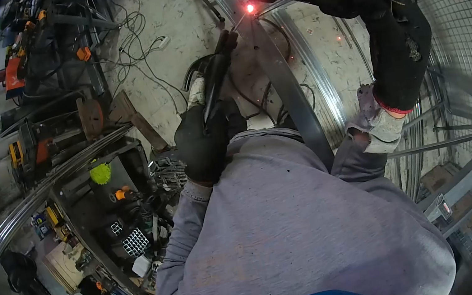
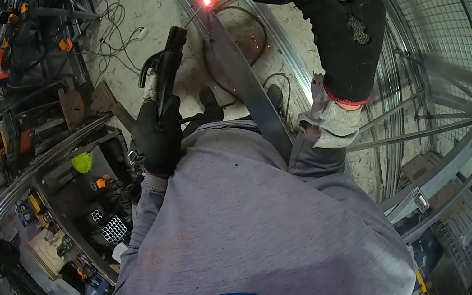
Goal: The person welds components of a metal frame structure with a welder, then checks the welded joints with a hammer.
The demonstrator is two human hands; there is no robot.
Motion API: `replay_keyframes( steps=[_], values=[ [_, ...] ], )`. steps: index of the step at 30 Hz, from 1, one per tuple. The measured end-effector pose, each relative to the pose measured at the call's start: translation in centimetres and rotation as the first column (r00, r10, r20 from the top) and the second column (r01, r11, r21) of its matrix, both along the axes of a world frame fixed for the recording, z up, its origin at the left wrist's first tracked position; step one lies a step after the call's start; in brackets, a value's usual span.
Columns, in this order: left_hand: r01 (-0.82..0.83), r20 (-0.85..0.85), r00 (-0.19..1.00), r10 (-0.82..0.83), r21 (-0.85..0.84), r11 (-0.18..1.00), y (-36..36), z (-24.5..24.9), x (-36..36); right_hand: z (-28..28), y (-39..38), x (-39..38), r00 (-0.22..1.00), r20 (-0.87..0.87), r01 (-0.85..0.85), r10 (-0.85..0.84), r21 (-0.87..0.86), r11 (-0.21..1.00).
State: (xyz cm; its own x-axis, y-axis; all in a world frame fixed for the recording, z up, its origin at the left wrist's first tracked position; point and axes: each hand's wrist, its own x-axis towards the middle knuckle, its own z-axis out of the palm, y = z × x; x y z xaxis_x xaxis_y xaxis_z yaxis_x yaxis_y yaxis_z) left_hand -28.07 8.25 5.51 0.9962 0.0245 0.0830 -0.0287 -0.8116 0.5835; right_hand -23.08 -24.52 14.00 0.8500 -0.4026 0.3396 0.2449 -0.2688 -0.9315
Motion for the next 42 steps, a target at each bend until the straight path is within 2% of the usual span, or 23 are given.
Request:
replay_keyframes(
  steps=[4, 6, 7, 13, 15, 16, 17, 19, 20, 21, 23, 24, 26, 28, 30, 31, 33, 34, 36, 37, 39, 41, 42],
  values=[
    [0.041, 0.001, 0.999, -0.041, -0.054, 0.998, -0.2, 0.8, 0.3, 0.2, 0.2, -0.3, 0.997, -0.062, 0.039, -0.04, -0.022, 0.999],
    [0.143, 0.188, 0.965, -0.181, 0.202, 0.969, -0.3, 0.9, 0.4, 0.6, 0.5, -0.2, 0.997, -0.075, -0.008, 0.011, 0.037, 0.999],
    [0.101, 0.176, 0.979, -0.1, 0.005, 0.995, -0.7, 0.9, 0.3, 0.5, 0.4, -0.2, 0.996, -0.009, -0.091, 0.092, 0.059, 0.994],
    [0.127, 0.09, 0.988, -0.126, -0.006, 0.992, -1.0, 2.1, 0.4, -0.4, -0.2, 0.1, 0.96, -0.076, -0.253, 0.271, 0.187, 0.949],
    [0.125, 0.132, 0.984, -0.122, -0.015, 0.992, -0.7, 1.2, 0.3, -0.6, -0.2, 0.4, 0.965, -0.014, -0.258, 0.262, 0.139, 0.956],
    [0.093, 0.089, 0.991, -0.1, 0.075, 0.993, -0.8, 1.6, 0.1, -0.4, 0.1, 0.4, 0.969, 0.037, -0.248, 0.245, 0.127, 0.96],
    [0.036, 0.074, 0.997, -0.032, -0.05, 0.998, -1.2, 1.7, 0.0, -0.3, 0.4, 0.4, 0.97, 0.088, -0.237, 0.227, 0.114, 0.965],
    [0.125, 0.25, 0.961, -0.118, -0.011, 0.992, -1.2, 1.8, 0.3, -0.4, -0.3, 0.2, 0.95, 0.09, -0.309, 0.3, 0.098, 0.946],
    [0.119, 0.081, 0.986, -0.148, 0.29, 0.95, 0.6, 0.2, -0.5, -1.6, -1.1, -0.8, 0.992, -0.117, -0.069, 0.045, -0.216, 0.974],
    [0.208, 0.164, 0.942, -0.292, 0.399, 0.893, 1.2, -0.1, -0.1, -2.8, -1.6, -1.1, 0.992, -0.119, -0.068, 0.043, -0.216, 0.974],
    [0.235, 0.049, 0.965, -0.259, 0.287, 0.929, 0.7, 1.1, -0.6, -3.6, -1.4, -0.5, 0.966, 0.213, 0.231, -0.146, -0.458, 0.858],
    [0.235, 0.049, 0.965, -0.259, 0.287, 0.929, 1.0, 0.5, -0.7, -2.7, -1.2, -0.5, 0.975, 0.207, 0.139, -0.083, -0.27, 0.953],
    [0.166, 0.09, 0.965, -0.245, 0.51, 0.844, 0.8, 0.0, -0.4, -1.0, -0.7, 0.1, 0.988, 0.138, 0.107, -0.075, -0.242, 0.964],
    [0.227, 0.133, 0.936, -0.325, 0.477, 0.849, 1.0, -0.1, -0.1, -0.8, -0.7, 0.1, 0.996, 0.067, 0.078, -0.066, -0.21, 0.974],
    [0.287, 0.179, 0.9, -0.398, 0.444, 0.849, 0.9, 0.1, 0.1, -1.3, -1.1, 0.1, 0.988, 0.035, 0.153, -0.152, -0.406, 0.901],
    [0.28, 0.167, 0.902, -0.399, 0.477, 0.833, 0.9, 0.2, 0.2, -1.9, -1.8, 0.3, 0.988, 0.034, 0.153, -0.153, -0.405, 0.901],
    [0.274, 0.155, 0.903, -0.4, 0.509, 0.816, 0.6, 0.4, 0.3, -3.1, -3.1, 0.9, 0.95, 0.309, 0.268, -0.04, -0.745, 0.611],
    [0.253, 0.154, 0.923, -0.354, 0.452, 0.856, 0.2, 0.5, 0.4, -2.7, -2.6, 0.8, 0.95, 0.309, 0.268, -0.04, -0.745, 0.611],
    [0.227, 0.15, 0.94, -0.306, 0.393, 0.891, 0.2, 0.2, 0.5, -1.1, -0.8, 0.3, 0.991, 0.008, 0.131, -0.136, -0.327, 0.936],
    [0.226, 0.183, 0.93, -0.32, 0.401, 0.888, 0.4, 0.0, 0.5, -0.7, -0.4, 0.2, 0.991, 0.007, 0.13, -0.136, -0.327, 0.936],
    [0.224, 0.217, 0.918, -0.333, 0.41, 0.884, 0.4, -0.2, 0.4, 0.0, 0.0, 0.0, 0.999, -0.04, -0.001, 0.0, -0.026, 1.0],
    [0.048, 0.056, 0.997, -0.046, -0.038, 0.998, -0.4, 0.6, 0.2, 0.8, 0.2, -0.3, 0.997, -0.078, -0.002, -0.001, -0.041, 0.999],
    [0.048, 0.056, 0.997, -0.046, -0.038, 0.998, -0.5, 0.7, 0.2, 1.0, 0.2, -0.4, 0.993, -0.116, -0.005, -0.002, -0.057, 0.998]
  ],
)
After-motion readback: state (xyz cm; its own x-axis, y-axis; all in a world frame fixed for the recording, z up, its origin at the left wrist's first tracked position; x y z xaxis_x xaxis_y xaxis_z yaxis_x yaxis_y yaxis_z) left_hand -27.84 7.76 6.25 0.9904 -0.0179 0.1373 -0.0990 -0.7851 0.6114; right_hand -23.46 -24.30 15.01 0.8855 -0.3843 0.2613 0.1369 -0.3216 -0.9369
